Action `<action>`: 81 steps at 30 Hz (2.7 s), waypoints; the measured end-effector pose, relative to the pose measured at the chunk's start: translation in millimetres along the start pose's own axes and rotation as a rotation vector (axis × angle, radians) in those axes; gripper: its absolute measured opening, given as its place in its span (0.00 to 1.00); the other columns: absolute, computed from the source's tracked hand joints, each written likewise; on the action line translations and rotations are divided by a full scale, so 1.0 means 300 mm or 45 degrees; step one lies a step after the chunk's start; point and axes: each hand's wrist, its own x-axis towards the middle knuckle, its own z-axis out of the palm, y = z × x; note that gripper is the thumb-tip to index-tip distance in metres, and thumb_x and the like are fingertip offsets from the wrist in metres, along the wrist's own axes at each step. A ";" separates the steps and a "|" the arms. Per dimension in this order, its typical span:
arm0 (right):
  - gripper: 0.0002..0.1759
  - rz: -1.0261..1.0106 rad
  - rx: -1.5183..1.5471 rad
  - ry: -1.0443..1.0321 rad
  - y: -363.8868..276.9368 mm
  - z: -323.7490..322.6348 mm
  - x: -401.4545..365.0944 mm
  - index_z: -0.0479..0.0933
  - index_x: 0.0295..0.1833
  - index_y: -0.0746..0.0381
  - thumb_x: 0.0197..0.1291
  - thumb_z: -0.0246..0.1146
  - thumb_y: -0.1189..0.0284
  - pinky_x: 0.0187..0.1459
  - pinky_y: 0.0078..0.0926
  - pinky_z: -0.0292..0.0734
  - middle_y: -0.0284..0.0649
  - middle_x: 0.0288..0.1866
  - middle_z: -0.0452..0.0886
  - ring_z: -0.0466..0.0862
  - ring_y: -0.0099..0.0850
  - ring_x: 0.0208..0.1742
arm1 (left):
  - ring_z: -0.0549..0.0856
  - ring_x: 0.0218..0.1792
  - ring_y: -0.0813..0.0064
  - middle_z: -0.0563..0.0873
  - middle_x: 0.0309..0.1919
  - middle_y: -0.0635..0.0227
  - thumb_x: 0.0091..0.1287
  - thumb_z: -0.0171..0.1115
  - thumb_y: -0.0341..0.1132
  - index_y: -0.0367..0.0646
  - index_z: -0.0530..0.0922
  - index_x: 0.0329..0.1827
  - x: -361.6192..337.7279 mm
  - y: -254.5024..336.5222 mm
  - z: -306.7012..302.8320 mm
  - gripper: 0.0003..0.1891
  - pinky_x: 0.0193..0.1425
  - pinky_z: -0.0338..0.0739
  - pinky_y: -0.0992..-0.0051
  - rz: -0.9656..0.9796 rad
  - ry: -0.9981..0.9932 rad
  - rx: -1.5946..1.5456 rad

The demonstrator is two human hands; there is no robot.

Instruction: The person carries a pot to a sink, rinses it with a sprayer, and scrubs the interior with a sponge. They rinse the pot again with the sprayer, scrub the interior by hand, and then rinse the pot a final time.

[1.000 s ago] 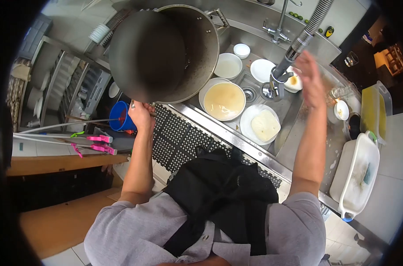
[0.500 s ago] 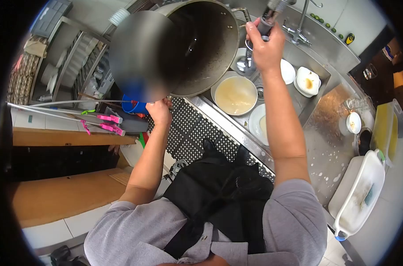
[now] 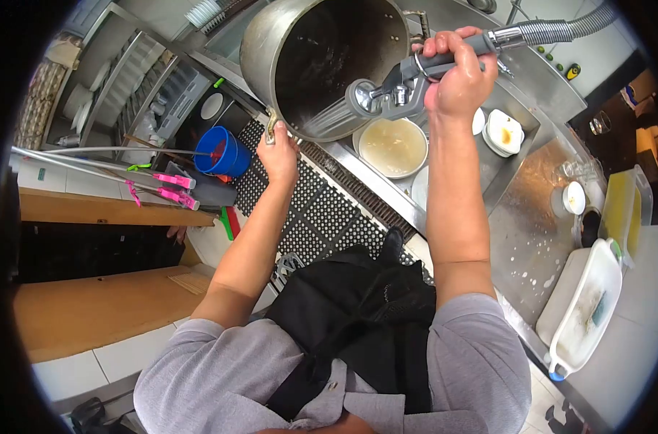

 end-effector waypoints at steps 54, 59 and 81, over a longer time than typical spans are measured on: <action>0.06 -0.153 0.085 -0.210 -0.217 -0.018 0.111 0.68 0.34 0.64 0.64 0.57 0.76 0.36 0.46 0.80 0.38 0.20 0.69 0.71 0.28 0.22 | 0.71 0.14 0.81 0.73 0.16 0.73 0.72 0.56 0.35 0.41 0.75 0.32 0.024 0.058 0.042 0.10 0.18 0.69 0.75 -0.089 0.123 0.103; 0.06 -0.154 -0.100 -0.270 -0.251 -0.037 0.057 0.68 0.33 0.63 0.64 0.56 0.76 0.36 0.45 0.81 0.37 0.20 0.68 0.71 0.27 0.23 | 0.72 0.14 0.80 0.74 0.16 0.72 0.73 0.57 0.34 0.40 0.75 0.32 0.021 0.033 0.030 0.11 0.18 0.69 0.75 -0.062 0.119 0.114; 0.06 -0.297 -0.324 -0.375 -0.217 -0.049 0.034 0.68 0.35 0.62 0.65 0.56 0.74 0.36 0.45 0.81 0.38 0.21 0.68 0.72 0.29 0.23 | 0.87 0.41 0.48 0.86 0.33 0.40 0.67 0.57 0.63 0.28 0.82 0.38 0.250 0.625 0.267 0.36 0.48 0.78 0.59 0.593 -0.315 1.375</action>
